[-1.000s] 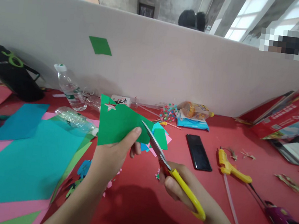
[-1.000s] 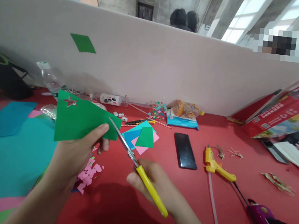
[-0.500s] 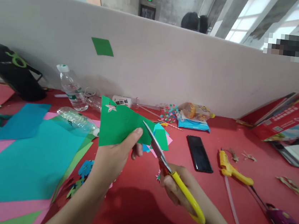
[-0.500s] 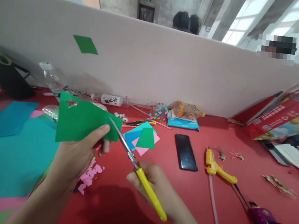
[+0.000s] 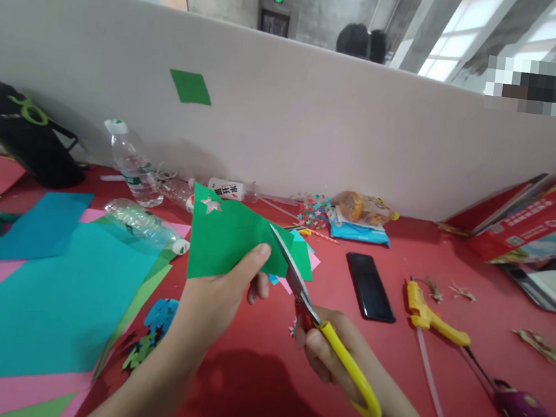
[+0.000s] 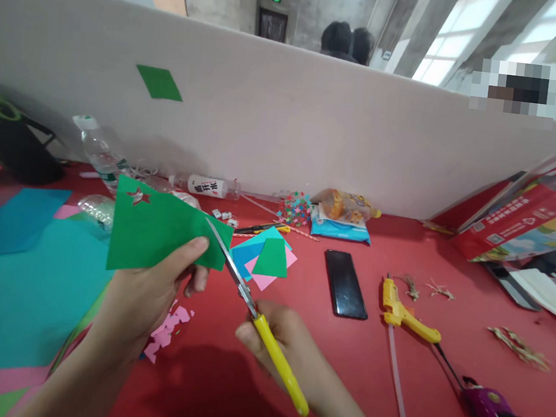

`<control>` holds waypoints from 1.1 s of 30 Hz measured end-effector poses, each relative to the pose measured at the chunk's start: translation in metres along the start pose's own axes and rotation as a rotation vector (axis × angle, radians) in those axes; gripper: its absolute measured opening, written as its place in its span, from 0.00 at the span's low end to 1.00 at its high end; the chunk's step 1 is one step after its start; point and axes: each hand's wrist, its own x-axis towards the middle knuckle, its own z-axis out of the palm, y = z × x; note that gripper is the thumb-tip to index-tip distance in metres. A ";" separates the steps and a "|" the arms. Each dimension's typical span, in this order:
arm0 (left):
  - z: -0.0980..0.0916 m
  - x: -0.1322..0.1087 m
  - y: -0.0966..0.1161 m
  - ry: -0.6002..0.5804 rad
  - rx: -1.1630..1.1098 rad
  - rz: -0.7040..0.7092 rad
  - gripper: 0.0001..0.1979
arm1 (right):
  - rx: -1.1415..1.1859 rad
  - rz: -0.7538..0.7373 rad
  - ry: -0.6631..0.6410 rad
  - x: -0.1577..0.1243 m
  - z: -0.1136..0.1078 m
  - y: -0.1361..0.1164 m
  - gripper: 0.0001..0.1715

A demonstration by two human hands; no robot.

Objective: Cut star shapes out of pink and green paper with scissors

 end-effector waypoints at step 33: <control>0.002 -0.001 -0.001 0.049 0.036 -0.060 0.25 | -0.049 0.029 -0.012 0.004 -0.003 -0.002 0.37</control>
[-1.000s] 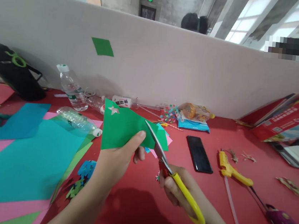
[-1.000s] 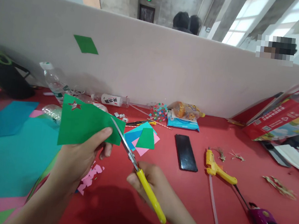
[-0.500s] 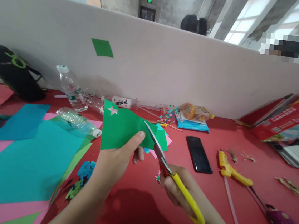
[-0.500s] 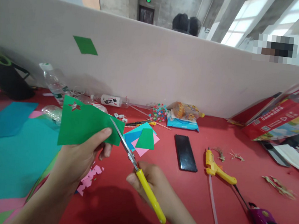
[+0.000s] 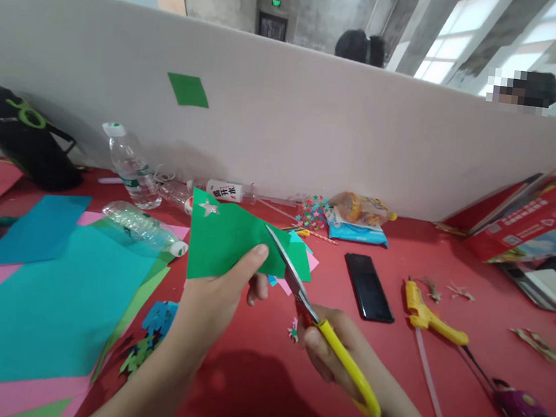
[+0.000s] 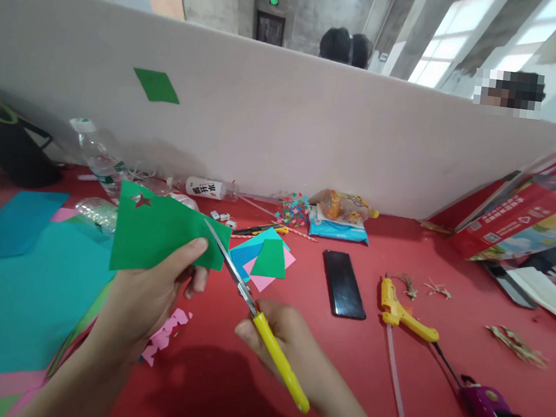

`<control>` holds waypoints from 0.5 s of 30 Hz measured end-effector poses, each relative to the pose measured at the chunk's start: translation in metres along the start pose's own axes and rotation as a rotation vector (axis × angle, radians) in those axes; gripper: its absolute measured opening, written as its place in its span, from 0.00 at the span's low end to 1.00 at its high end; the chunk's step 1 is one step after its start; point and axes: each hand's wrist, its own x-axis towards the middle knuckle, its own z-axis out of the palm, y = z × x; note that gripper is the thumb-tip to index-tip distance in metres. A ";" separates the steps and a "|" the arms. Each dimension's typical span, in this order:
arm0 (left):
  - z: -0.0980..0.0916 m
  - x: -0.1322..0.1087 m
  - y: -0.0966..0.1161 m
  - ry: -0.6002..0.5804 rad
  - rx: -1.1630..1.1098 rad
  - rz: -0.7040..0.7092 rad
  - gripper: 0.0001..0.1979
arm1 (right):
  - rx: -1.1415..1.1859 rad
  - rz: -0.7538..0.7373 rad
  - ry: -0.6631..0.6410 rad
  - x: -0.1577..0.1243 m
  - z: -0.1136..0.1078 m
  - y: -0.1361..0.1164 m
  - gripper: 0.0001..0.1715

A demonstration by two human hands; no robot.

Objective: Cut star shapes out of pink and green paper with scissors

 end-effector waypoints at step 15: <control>-0.039 0.032 -0.004 -0.182 -0.501 -0.220 0.13 | -0.107 -0.032 -0.128 -0.005 -0.035 -0.003 0.28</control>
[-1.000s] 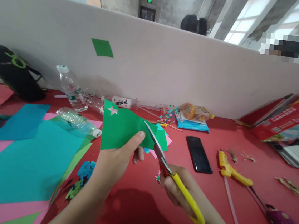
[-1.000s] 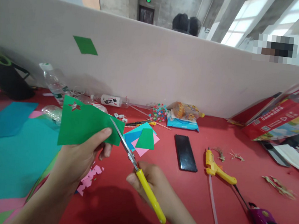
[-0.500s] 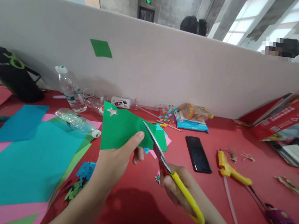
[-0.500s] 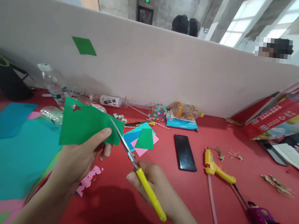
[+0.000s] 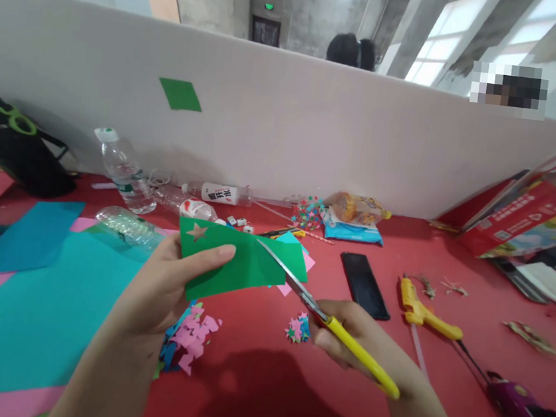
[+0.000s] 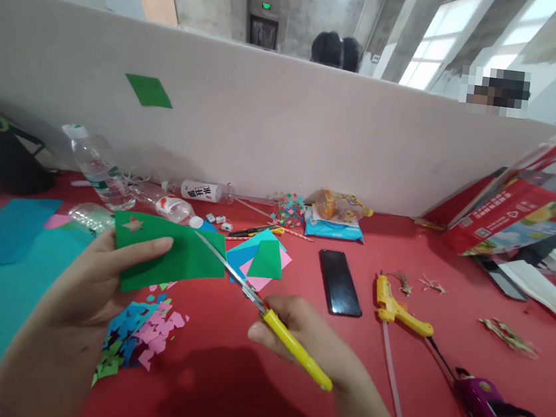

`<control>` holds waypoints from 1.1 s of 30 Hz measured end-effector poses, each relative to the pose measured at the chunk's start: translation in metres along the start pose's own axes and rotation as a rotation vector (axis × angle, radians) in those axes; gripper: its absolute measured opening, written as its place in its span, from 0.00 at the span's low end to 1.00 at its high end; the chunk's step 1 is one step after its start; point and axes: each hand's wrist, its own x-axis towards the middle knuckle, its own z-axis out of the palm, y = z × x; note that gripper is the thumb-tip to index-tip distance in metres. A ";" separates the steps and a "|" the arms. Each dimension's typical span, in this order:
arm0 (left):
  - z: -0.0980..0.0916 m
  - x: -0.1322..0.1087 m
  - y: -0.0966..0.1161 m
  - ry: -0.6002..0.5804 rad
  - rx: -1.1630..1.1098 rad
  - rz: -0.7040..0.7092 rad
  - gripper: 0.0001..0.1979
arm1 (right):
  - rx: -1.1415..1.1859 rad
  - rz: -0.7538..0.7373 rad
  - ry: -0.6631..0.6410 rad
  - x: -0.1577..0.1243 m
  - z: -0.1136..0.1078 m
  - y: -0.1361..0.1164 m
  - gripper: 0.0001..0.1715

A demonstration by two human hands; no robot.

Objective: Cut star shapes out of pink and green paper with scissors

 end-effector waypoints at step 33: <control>0.036 -0.017 -0.026 -0.008 0.224 0.292 0.08 | 0.233 -0.044 0.123 0.010 0.041 0.007 0.36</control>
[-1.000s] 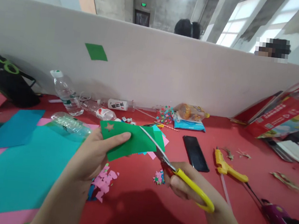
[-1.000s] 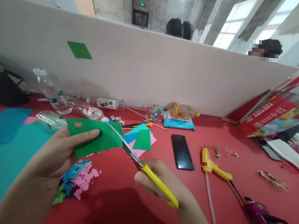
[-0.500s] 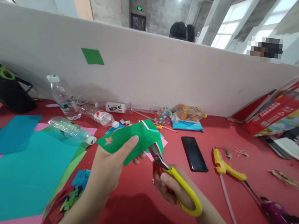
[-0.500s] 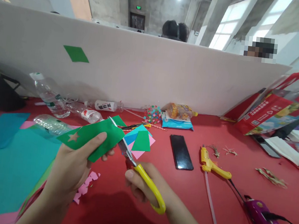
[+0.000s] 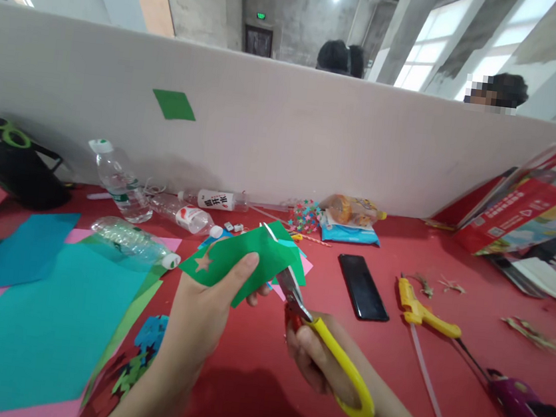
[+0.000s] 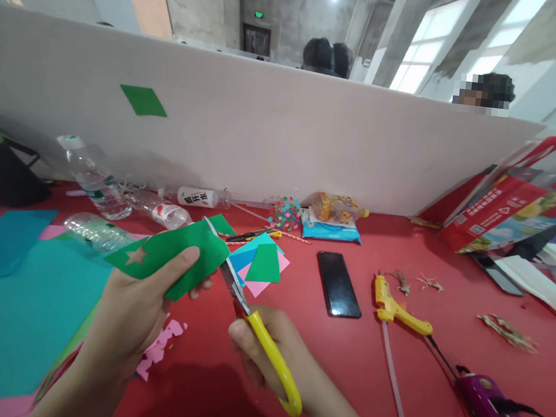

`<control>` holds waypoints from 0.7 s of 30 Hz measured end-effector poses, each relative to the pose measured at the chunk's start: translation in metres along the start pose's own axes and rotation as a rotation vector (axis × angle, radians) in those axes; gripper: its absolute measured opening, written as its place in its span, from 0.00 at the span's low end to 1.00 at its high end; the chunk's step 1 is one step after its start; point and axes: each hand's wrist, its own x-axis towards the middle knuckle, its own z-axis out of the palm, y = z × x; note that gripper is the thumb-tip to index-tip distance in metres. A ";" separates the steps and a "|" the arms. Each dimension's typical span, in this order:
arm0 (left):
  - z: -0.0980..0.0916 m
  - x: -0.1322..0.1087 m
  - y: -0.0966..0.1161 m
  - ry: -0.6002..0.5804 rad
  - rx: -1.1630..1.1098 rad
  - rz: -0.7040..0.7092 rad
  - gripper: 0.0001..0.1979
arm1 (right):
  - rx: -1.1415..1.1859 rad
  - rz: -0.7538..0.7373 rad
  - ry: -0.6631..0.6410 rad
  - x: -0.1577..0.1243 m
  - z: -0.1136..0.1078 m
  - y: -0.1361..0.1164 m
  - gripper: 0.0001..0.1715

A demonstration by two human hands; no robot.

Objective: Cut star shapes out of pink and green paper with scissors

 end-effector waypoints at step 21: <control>-0.004 0.001 0.002 -0.068 0.030 -0.010 0.09 | -0.041 -0.011 0.031 -0.002 -0.004 -0.006 0.36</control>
